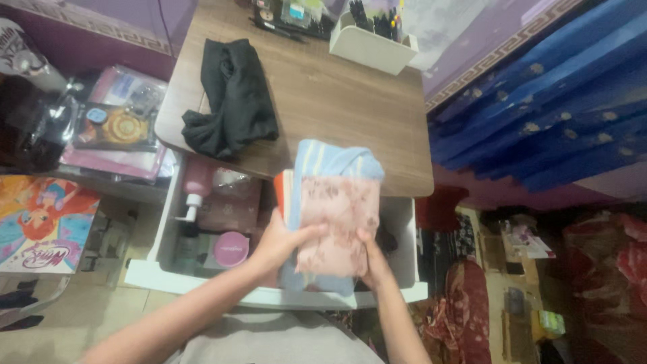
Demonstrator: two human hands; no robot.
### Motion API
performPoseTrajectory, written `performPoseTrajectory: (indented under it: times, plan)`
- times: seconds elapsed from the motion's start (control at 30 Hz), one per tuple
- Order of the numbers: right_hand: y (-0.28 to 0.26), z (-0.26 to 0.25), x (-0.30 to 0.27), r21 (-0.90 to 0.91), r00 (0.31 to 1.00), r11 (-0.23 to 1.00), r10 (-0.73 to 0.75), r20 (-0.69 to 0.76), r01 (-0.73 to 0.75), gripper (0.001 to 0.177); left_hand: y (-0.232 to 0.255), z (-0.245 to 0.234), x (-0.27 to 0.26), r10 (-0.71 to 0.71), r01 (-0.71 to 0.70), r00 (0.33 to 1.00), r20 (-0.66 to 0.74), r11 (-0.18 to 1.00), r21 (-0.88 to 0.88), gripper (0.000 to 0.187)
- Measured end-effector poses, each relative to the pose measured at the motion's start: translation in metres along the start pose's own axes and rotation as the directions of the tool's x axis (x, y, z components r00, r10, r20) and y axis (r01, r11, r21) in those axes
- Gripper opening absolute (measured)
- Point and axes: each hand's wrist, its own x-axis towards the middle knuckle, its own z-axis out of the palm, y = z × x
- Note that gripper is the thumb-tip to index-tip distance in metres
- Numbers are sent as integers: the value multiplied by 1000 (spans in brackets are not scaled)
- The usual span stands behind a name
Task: The person wipes the inside of a white drawer with a dark cloth, then places various items into it, including a pink container, a bottle, a blue bag, and folded clothes. They then open a lower drawer and remove items such as a plastic container, a small box, and folded garments, placing them on the surface above.
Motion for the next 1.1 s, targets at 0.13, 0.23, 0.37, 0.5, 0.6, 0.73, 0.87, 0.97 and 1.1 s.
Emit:
performPoseTrajectory:
  times: [0.13,0.23,0.37,0.5,0.6,0.73,0.87,0.97,1.1]
  plan:
    - [20,-12,-25,23,967,988,142,211,-150,71,-18,-4,-38,-95,104,991,92,990,-100,59]
    - [24,-16,-24,-19,956,971,237,172,-238,67,-22,-2,-49,-189,196,980,59,968,-158,60]
    - [17,-12,-11,-60,918,939,343,198,-338,66,-21,5,-62,-415,407,910,12,885,-227,68]
    - [4,4,-12,-94,879,921,390,273,-379,63,-24,10,-80,-407,393,913,28,858,-331,80]
    - [-8,27,-31,-169,876,889,452,169,-426,60,-31,8,-94,-508,491,859,59,786,-376,77]
    - [-17,76,-29,-3,864,922,364,348,-387,62,-50,1,-82,-595,601,792,135,723,-341,66]
    - [-36,74,-13,178,872,943,174,457,-281,66,-47,-3,-26,-600,616,787,144,776,-134,57]
    - [-38,29,3,55,942,983,150,300,-174,70,-45,-3,3,-677,691,722,142,717,-95,45]
    - [-29,-26,38,-238,991,966,117,68,-98,78,-93,-2,40,-554,629,754,354,765,-142,47]
